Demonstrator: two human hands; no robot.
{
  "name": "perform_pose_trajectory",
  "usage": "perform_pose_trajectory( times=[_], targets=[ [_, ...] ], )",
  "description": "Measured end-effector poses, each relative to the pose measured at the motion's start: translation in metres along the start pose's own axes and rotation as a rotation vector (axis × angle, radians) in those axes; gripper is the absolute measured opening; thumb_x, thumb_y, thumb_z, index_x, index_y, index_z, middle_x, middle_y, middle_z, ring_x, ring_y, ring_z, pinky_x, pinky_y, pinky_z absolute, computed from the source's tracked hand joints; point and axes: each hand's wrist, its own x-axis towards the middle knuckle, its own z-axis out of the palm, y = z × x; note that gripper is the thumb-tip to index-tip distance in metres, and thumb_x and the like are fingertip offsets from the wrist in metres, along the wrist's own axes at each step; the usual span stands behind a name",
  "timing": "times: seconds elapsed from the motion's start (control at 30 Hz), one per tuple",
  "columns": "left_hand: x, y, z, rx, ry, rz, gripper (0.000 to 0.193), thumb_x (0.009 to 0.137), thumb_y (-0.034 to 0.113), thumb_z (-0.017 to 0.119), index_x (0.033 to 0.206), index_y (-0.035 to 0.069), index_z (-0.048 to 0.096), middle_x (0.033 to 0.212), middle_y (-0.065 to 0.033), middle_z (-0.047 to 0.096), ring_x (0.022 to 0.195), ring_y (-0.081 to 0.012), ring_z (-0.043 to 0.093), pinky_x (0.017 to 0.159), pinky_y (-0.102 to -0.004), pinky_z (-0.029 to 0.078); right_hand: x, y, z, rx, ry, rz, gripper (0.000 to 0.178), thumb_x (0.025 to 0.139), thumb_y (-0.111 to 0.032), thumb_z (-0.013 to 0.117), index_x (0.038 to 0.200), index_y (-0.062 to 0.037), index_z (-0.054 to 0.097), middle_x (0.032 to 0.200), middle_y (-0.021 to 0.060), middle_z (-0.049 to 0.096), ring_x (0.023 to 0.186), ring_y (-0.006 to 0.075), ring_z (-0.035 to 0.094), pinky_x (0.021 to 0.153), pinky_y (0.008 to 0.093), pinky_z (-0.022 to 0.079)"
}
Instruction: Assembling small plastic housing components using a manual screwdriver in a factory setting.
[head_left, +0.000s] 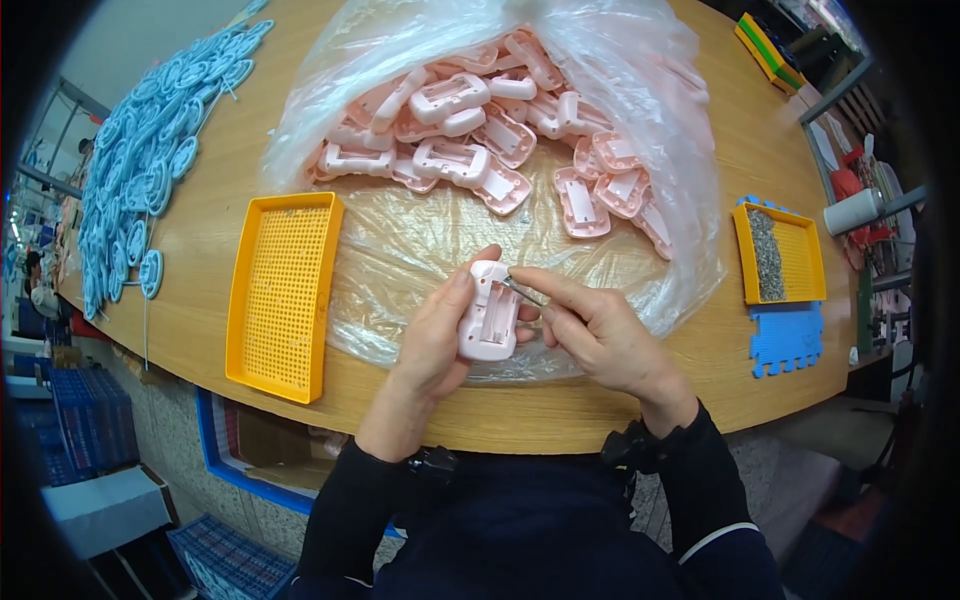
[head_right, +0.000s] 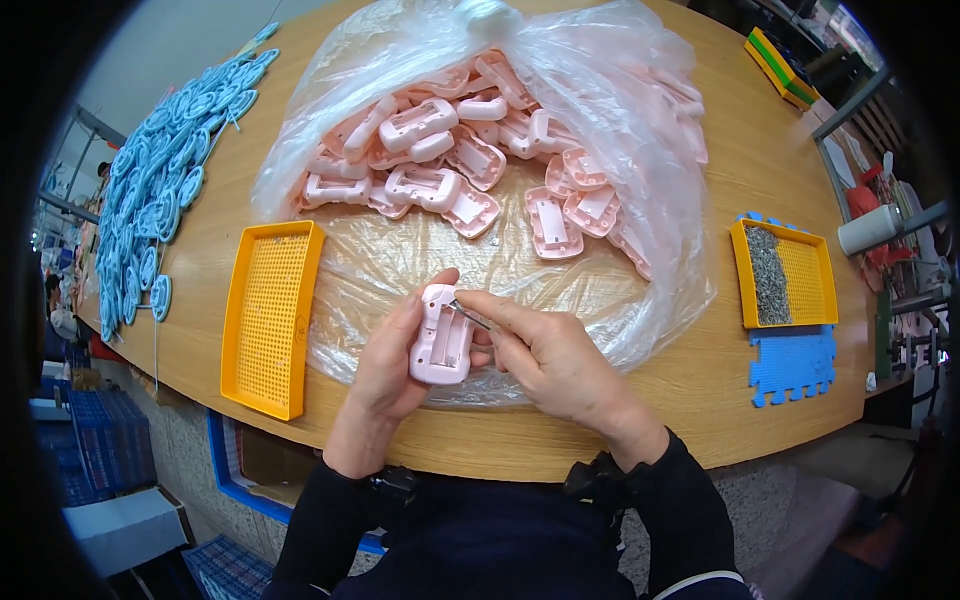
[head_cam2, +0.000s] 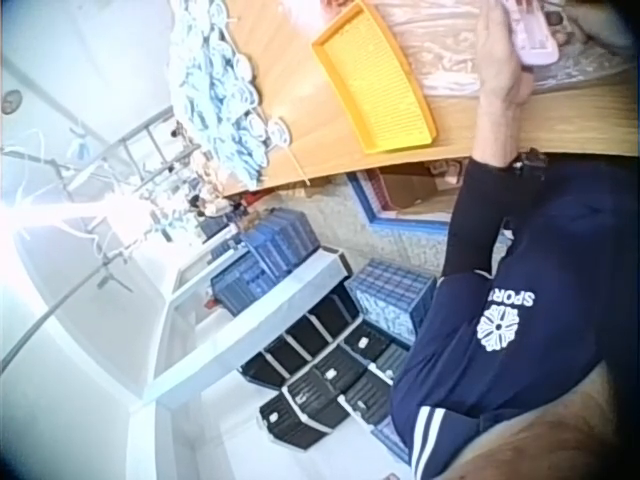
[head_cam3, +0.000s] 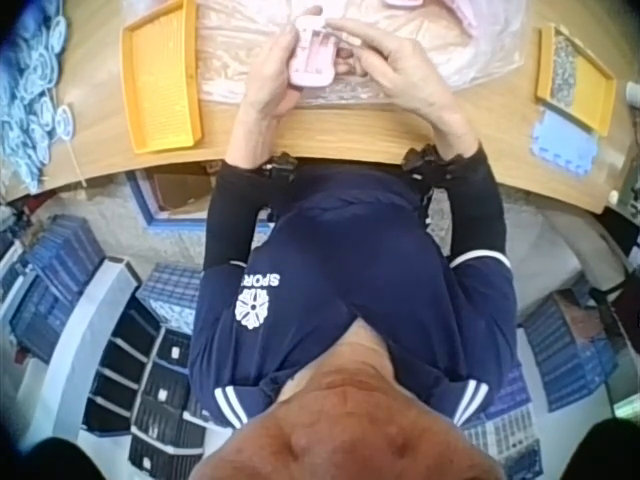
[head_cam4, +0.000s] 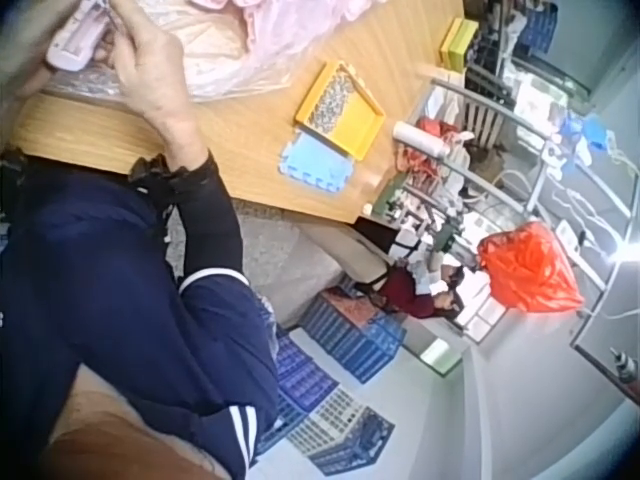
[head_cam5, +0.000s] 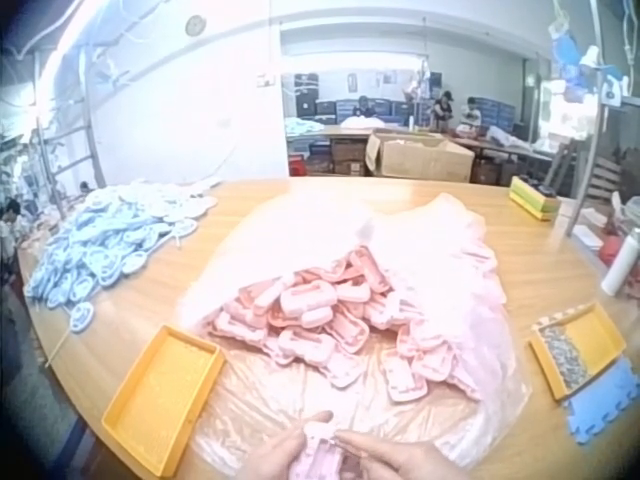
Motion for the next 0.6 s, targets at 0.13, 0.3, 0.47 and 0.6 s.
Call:
perform_pose_trajectory(
  times=[0.13,0.3,0.47,0.6],
  targets=[
    [0.000,-0.008,-0.001,-0.048,0.005,0.033,0.052,0.102,0.031,0.036,0.146,0.004,0.028,0.116,-0.0194,0.059,0.099,-0.0295,0.064,0.087,-0.0442,0.055,0.001,0.004,0.003,-0.084,0.062,-0.062,0.043,0.093,0.000,0.046,0.134,-0.0072,0.052,0.084,0.0077,0.066,0.068,0.0103,0.060,0.063,0.0268,0.050],
    [-0.002,-0.008,0.007,0.012,0.046,0.097,0.053,0.101,0.028,0.038,0.148,0.006,0.025,0.122,-0.0154,0.057,0.105,-0.0265,0.061,0.091,-0.0429,0.053,0.002,-0.005,0.003,-0.270,0.086,-0.066,0.042,0.087,0.002,0.052,0.129,-0.0071,0.055,0.107,0.0204,0.066,0.087,0.0273,0.070,0.075,0.0340,0.056],
    [-0.005,-0.007,0.012,0.006,0.088,0.144,0.053,0.099,0.023,0.047,0.146,0.005,0.028,0.127,-0.0112,0.054,0.112,-0.0213,0.057,0.094,-0.0397,0.050,0.001,-0.005,0.007,-0.426,0.138,-0.113,0.043,0.086,0.003,0.053,0.128,-0.0076,0.057,0.105,0.0206,0.067,0.086,0.0281,0.069,0.075,0.0344,0.054],
    [-0.006,-0.011,0.010,0.037,0.106,0.160,0.053,0.099,0.024,0.048,0.145,0.006,0.030,0.128,-0.0101,0.053,0.115,-0.0194,0.055,0.097,-0.0377,0.048,0.001,-0.004,0.011,-0.452,0.142,-0.119,0.043,0.085,0.003,0.054,0.127,-0.0073,0.057,0.105,0.0209,0.067,0.090,0.0300,0.069,0.076,0.0358,0.054]
  ],
)
